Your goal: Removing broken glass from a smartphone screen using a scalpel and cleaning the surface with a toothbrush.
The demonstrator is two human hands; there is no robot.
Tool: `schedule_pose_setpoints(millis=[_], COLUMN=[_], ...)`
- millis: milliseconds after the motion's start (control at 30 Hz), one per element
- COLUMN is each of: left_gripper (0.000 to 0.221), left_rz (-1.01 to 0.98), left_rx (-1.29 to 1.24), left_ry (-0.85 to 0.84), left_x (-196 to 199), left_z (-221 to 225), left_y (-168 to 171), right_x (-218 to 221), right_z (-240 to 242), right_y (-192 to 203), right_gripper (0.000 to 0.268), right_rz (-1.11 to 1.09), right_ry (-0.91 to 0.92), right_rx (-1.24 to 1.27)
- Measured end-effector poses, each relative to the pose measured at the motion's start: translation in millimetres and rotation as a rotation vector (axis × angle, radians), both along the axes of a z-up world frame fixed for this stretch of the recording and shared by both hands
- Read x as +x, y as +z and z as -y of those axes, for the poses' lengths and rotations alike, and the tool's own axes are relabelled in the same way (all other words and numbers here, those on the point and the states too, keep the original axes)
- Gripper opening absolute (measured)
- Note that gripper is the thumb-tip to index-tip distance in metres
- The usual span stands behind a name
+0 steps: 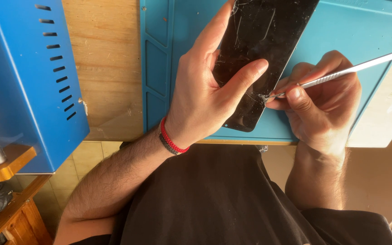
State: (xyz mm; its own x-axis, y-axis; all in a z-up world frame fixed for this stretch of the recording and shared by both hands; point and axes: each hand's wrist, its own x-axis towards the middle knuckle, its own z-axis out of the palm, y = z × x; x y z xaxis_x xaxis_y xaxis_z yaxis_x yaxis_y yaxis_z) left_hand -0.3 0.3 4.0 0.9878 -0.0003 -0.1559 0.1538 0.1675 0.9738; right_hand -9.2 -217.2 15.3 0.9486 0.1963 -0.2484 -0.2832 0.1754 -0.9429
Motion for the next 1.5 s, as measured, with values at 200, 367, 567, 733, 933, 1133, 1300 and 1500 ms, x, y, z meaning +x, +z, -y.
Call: schedule_pose_setpoints(millis=[200,367,567,733,933,1133,1300,1500], left_gripper=[0.071,0.074,0.070,0.069,0.056,0.070,0.070,0.071], left_rz=[0.020,0.036,0.099,0.125,0.049,0.023,0.044,0.061], left_rx=[0.027,0.052,0.119,0.149,0.044,0.084,0.063,0.075], left_ry=[-0.003,0.049,0.133,0.181,0.152,0.154,0.048,-0.104], left_x=[-0.9,0.5,-9.8,-13.7,-7.3,-6.8,-4.5,-1.9], left_z=[-0.8,-0.7,8.1,10.6,7.3,8.0,1.4,-7.6], left_y=[-0.2,-2.4,-9.6,-10.6,0.8,-6.3,-5.9,-3.3], right_x=[1.7,-0.4,-12.5,-14.5,-14.9,-9.7,-4.0,1.6], right_z=[10.4,9.8,-19.5,-32.1,-35.3,-30.7,-14.5,3.0], right_y=[-5.8,-7.4,-2.4,-0.1,-0.4,-1.3,-2.2,1.3], right_gripper=[0.021,0.021,0.025,0.029,0.029,0.030,0.027,0.025], right_rz=[-0.019,0.008,0.112,0.158,0.153,0.216,0.166,0.056], right_ry=[0.057,0.088,-0.154,-0.244,-0.278,-0.199,-0.045,0.087], right_rx=[0.078,0.123,-0.135,-0.237,-0.274,-0.296,-0.223,-0.158])
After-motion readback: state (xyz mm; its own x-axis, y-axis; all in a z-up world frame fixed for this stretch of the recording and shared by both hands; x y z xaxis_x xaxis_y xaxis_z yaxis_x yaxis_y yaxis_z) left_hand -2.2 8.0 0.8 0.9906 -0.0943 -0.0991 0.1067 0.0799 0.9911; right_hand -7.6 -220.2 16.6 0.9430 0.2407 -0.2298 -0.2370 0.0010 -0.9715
